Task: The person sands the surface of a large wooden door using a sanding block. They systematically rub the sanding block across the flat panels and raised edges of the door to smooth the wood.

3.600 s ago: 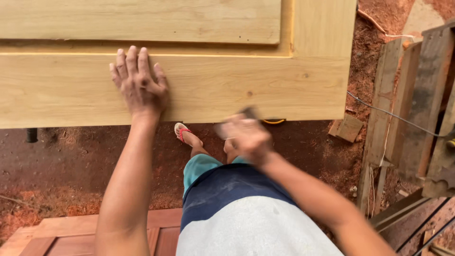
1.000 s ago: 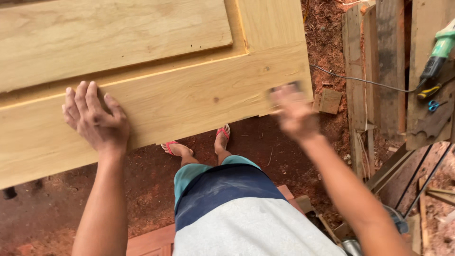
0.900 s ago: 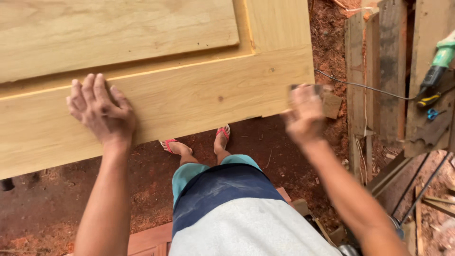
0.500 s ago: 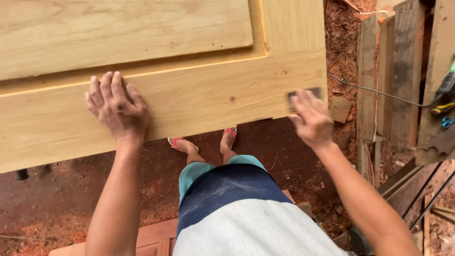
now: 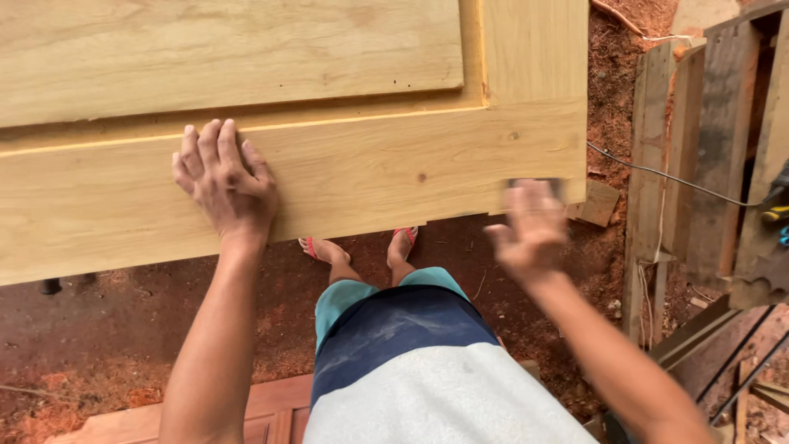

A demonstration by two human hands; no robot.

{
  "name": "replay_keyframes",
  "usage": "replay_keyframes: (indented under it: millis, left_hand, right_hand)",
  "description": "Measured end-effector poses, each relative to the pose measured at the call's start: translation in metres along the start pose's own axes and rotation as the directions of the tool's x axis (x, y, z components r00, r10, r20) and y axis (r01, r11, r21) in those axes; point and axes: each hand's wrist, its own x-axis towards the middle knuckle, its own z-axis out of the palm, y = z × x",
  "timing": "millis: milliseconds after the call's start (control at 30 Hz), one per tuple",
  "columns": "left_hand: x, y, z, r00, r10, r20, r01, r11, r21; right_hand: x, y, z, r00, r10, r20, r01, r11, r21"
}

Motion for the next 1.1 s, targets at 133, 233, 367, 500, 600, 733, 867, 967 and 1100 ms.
replay_keyframes:
  millis: [133, 233, 367, 500, 600, 733, 867, 967, 1100]
  left_hand:
    - [-0.003, -0.005, 0.003, 1.0, 0.012, 0.023, -0.011, 1.0, -0.007]
    - [-0.006, -0.006, -0.002, 0.999, 0.038, 0.038, -0.037, 0.999, -0.039]
    - [-0.004, -0.01, 0.009, 0.999, 0.045, -0.012, -0.045, 0.999, 0.008]
    - [0.0, -0.001, 0.001, 0.997, 0.074, -0.02, -0.074, 0.997, 0.018]
    - [0.002, 0.015, -0.015, 0.982, -0.092, 0.162, 0.098, 0.995, -0.028]
    - [0.006, 0.012, -0.013, 0.987, -0.068, 0.149, 0.073, 0.997, -0.031]
    - [0.004, 0.011, -0.012, 0.993, -0.039, 0.11, 0.04, 0.999, -0.007]
    - [0.003, 0.01, -0.014, 0.99, -0.052, 0.128, 0.055, 0.998, -0.021]
    - [0.002, 0.009, -0.01, 0.988, -0.081, 0.129, 0.083, 0.996, -0.01]
  right_hand:
    - [0.073, -0.185, 0.025, 0.991, -0.135, 0.016, 0.126, 0.954, 0.273]
    - [0.089, -0.158, 0.013, 0.974, -0.228, -0.001, 0.215, 0.916, 0.339]
    - [0.022, 0.052, -0.018, 0.991, -0.129, 0.019, 0.126, 0.988, 0.09]
    - [0.042, -0.029, -0.007, 0.993, 0.069, -0.096, -0.068, 0.998, 0.011]
    - [0.068, -0.116, 0.003, 0.989, -0.097, 0.11, 0.046, 0.917, 0.397]
    - [0.063, 0.021, -0.018, 0.981, 0.015, 0.193, -0.072, 0.954, 0.29]
    - [0.113, 0.001, -0.059, 0.974, 0.223, 0.023, -0.224, 0.959, 0.174]
    - [0.06, -0.097, -0.009, 0.976, -0.032, 0.217, 0.007, 0.993, 0.119]
    - [0.1, 0.021, -0.046, 0.997, -0.035, -0.067, 0.055, 0.941, 0.335]
